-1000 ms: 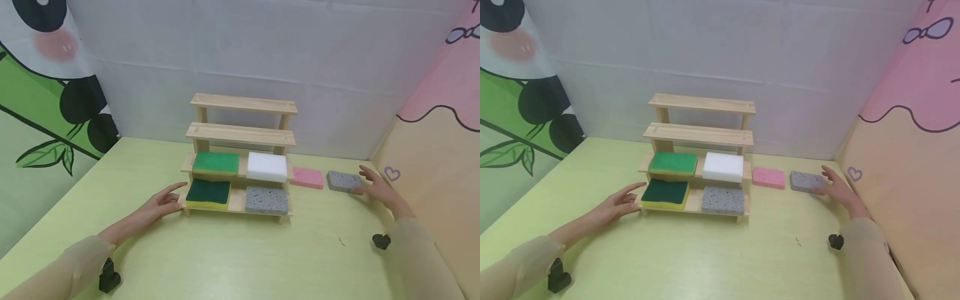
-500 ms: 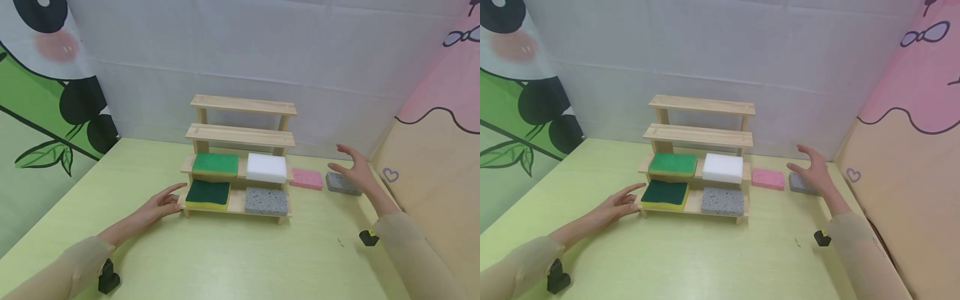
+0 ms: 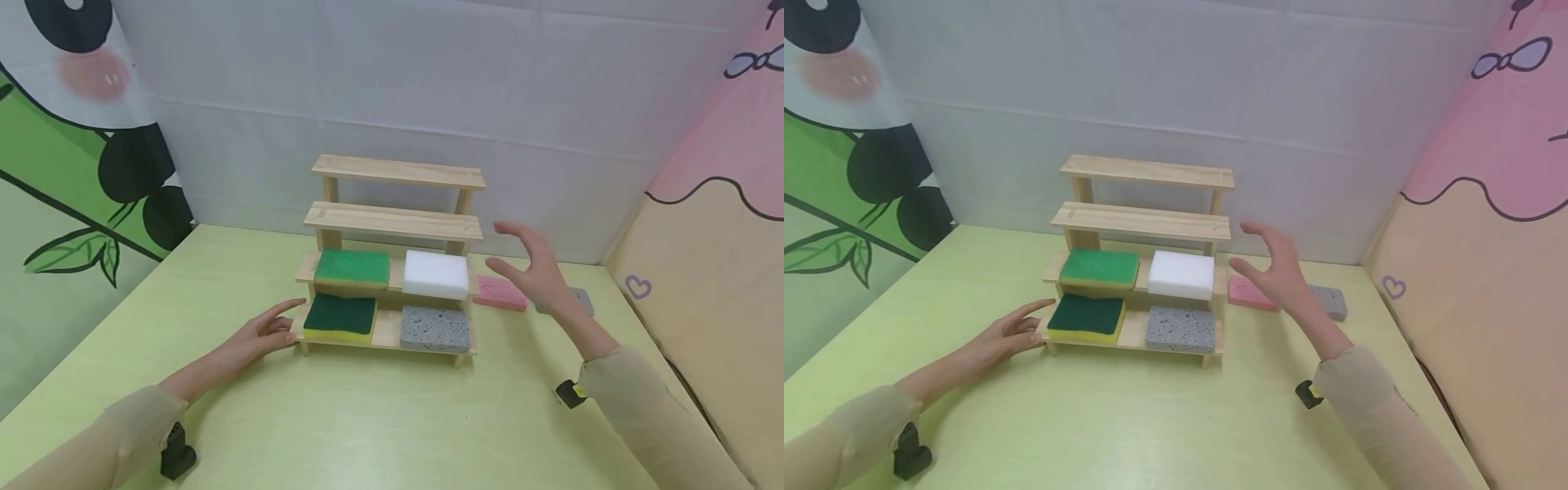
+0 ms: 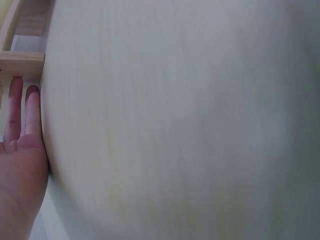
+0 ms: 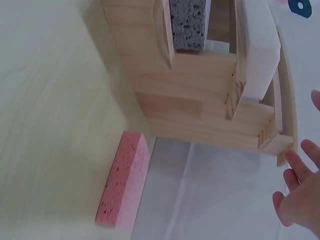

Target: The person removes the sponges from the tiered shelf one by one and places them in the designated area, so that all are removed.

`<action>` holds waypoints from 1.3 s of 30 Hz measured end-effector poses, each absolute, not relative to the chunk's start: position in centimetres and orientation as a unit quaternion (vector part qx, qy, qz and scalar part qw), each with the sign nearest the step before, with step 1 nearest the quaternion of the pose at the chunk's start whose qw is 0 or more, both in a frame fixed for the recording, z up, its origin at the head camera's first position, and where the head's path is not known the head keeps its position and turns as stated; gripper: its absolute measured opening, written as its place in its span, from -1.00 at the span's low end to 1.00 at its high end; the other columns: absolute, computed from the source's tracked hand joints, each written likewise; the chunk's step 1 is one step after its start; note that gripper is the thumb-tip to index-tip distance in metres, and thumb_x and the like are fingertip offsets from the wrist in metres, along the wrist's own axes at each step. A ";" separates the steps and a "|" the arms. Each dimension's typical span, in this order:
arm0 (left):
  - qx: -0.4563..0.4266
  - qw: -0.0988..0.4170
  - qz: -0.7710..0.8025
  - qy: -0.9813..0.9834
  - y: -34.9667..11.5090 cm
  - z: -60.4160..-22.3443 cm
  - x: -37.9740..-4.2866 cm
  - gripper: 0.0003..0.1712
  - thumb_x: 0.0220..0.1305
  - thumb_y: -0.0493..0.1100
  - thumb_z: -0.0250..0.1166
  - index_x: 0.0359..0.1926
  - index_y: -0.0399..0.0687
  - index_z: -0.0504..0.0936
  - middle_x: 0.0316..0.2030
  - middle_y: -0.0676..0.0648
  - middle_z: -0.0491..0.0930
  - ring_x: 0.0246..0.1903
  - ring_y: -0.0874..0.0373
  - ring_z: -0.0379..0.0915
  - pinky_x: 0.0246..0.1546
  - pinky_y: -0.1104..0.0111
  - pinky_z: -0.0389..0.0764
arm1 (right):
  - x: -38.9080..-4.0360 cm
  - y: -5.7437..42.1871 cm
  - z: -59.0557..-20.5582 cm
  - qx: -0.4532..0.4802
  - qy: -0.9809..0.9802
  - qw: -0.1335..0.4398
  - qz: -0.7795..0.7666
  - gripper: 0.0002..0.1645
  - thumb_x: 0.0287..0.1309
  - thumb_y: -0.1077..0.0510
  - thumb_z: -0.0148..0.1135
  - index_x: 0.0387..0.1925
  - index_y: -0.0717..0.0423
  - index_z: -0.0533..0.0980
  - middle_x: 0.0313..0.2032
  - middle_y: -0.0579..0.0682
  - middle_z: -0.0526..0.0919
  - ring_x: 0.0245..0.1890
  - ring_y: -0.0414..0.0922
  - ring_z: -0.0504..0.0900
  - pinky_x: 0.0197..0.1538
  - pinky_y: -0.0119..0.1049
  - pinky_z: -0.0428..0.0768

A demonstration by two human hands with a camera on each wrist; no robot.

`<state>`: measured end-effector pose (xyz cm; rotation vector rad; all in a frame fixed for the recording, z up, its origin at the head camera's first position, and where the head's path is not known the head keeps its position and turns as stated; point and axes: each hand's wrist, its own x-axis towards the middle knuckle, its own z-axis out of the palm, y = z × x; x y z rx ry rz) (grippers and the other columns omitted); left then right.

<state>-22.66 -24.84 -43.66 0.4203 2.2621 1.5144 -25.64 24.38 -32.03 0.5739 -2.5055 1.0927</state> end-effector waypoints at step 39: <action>0.159 0.189 0.544 0.801 -24.9 -43.9 -22.7 -0.26 0.49 -0.02 0.10 0.55 0.27 -0.02 0.24 -0.23 0.48 0.11 0.30 0.51 0.28 0.08 0.37 | -25.6 9.5 -29.9 0.279 -0.906 0.036 0.315 -0.21 0.11 -0.10 0.43 0.34 -0.04 0.39 0.29 -0.09 0.50 0.07 0.01 0.46 0.10 -0.10 0.44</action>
